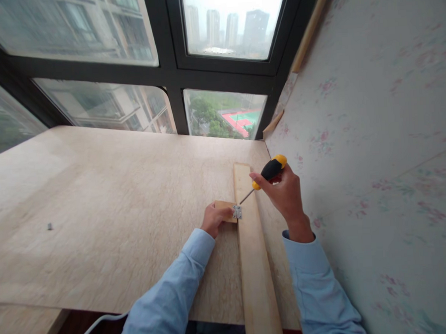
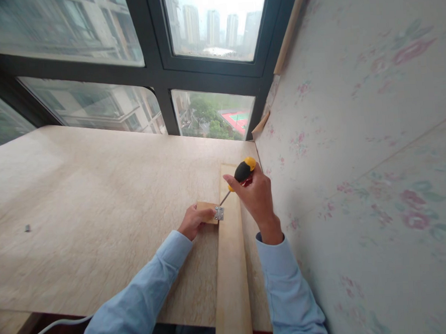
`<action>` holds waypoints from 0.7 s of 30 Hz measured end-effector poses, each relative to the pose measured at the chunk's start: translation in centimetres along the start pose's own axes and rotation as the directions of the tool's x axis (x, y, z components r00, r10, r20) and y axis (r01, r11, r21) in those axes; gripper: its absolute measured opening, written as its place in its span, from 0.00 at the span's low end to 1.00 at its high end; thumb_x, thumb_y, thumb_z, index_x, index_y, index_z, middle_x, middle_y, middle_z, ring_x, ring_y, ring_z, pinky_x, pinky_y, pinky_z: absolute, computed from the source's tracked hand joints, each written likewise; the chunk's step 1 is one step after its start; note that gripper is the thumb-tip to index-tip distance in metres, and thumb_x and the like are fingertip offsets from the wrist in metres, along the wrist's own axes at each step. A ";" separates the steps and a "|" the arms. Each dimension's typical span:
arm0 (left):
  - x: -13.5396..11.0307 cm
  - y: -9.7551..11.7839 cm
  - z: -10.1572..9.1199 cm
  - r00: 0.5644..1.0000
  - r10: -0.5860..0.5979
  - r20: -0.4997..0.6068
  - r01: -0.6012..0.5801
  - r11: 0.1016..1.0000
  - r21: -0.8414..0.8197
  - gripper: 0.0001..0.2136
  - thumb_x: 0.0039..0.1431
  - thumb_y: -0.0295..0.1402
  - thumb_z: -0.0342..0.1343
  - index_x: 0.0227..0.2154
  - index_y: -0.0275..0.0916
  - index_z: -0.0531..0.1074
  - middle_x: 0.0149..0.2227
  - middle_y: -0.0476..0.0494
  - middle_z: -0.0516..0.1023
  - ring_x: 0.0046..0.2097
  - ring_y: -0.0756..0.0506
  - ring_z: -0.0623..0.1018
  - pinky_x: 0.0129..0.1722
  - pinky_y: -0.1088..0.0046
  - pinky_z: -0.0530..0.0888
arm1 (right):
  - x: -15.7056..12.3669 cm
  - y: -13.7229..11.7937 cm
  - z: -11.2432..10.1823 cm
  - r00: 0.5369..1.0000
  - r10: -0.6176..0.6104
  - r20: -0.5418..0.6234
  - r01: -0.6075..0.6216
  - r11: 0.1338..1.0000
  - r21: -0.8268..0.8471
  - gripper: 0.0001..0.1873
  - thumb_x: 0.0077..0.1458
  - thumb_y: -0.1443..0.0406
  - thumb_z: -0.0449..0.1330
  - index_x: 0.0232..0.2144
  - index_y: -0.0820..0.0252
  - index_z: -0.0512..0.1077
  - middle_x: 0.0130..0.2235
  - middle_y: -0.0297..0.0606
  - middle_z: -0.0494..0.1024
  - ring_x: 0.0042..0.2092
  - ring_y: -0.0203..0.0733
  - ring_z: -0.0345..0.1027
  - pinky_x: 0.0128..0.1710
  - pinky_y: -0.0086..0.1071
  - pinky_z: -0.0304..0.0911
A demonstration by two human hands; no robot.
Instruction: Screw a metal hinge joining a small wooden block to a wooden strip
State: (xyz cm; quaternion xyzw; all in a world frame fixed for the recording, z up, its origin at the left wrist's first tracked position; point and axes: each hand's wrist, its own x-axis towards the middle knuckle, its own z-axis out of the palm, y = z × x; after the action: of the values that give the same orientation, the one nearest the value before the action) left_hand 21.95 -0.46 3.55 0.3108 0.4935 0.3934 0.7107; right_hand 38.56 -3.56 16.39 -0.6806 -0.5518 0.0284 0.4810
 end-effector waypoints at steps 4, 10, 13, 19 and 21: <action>0.2 -0.2 -0.1 1.000 0.003 0.012 -0.003 1.000 -0.007 0.17 0.29 0.26 0.67 0.28 0.34 0.71 0.27 0.44 0.80 0.29 0.44 0.78 0.28 0.70 0.74 | 0.9 2.0 -1.0 0.980 0.141 0.144 -0.119 0.982 -0.150 0.26 0.47 0.45 0.64 0.36 0.58 0.66 0.28 0.37 0.77 0.30 0.46 0.73 0.29 0.34 0.65; 0.4 -0.3 -0.1 1.000 0.001 -0.005 -0.001 1.000 -0.016 0.19 0.28 0.26 0.68 0.28 0.33 0.71 0.28 0.42 0.80 0.29 0.44 0.78 0.28 0.69 0.75 | 1.6 5.6 -0.9 0.813 0.369 0.452 -0.181 0.896 -0.406 0.21 0.54 0.52 0.62 0.43 0.61 0.67 0.34 0.43 0.78 0.29 0.42 0.74 0.27 0.30 0.63; 0.3 -0.2 -0.1 1.000 0.000 0.007 0.000 1.000 -0.022 0.19 0.28 0.27 0.68 0.28 0.33 0.71 0.28 0.42 0.80 0.29 0.44 0.78 0.28 0.68 0.75 | 1.5 7.0 0.1 0.755 0.440 0.486 -0.203 0.862 -0.464 0.21 0.55 0.54 0.62 0.44 0.63 0.67 0.37 0.47 0.79 0.28 0.41 0.74 0.25 0.29 0.64; 0.3 -0.1 0.0 1.000 -0.019 -0.014 0.019 1.000 -0.019 0.19 0.27 0.26 0.69 0.28 0.34 0.71 0.28 0.42 0.79 0.29 0.44 0.78 0.28 0.68 0.75 | 1.1 9.7 2.4 0.651 0.575 0.495 -0.286 0.790 -0.542 0.17 0.54 0.58 0.64 0.41 0.66 0.70 0.38 0.50 0.80 0.27 0.39 0.74 0.21 0.26 0.64; 0.2 0.0 0.0 1.000 -0.021 -0.017 0.020 1.000 -0.023 0.19 0.27 0.26 0.69 0.28 0.34 0.71 0.28 0.42 0.79 0.29 0.44 0.78 0.28 0.68 0.75 | 0.9 10.5 2.8 0.639 0.591 0.493 -0.301 0.782 -0.546 0.16 0.54 0.60 0.64 0.40 0.66 0.70 0.39 0.50 0.80 0.27 0.39 0.74 0.20 0.25 0.64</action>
State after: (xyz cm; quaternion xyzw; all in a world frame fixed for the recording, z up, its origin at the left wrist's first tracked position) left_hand 21.99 -0.28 3.41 0.2942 0.4982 0.3944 0.7139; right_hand 44.90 -0.32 8.14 -0.8311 -0.4833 0.2620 0.0836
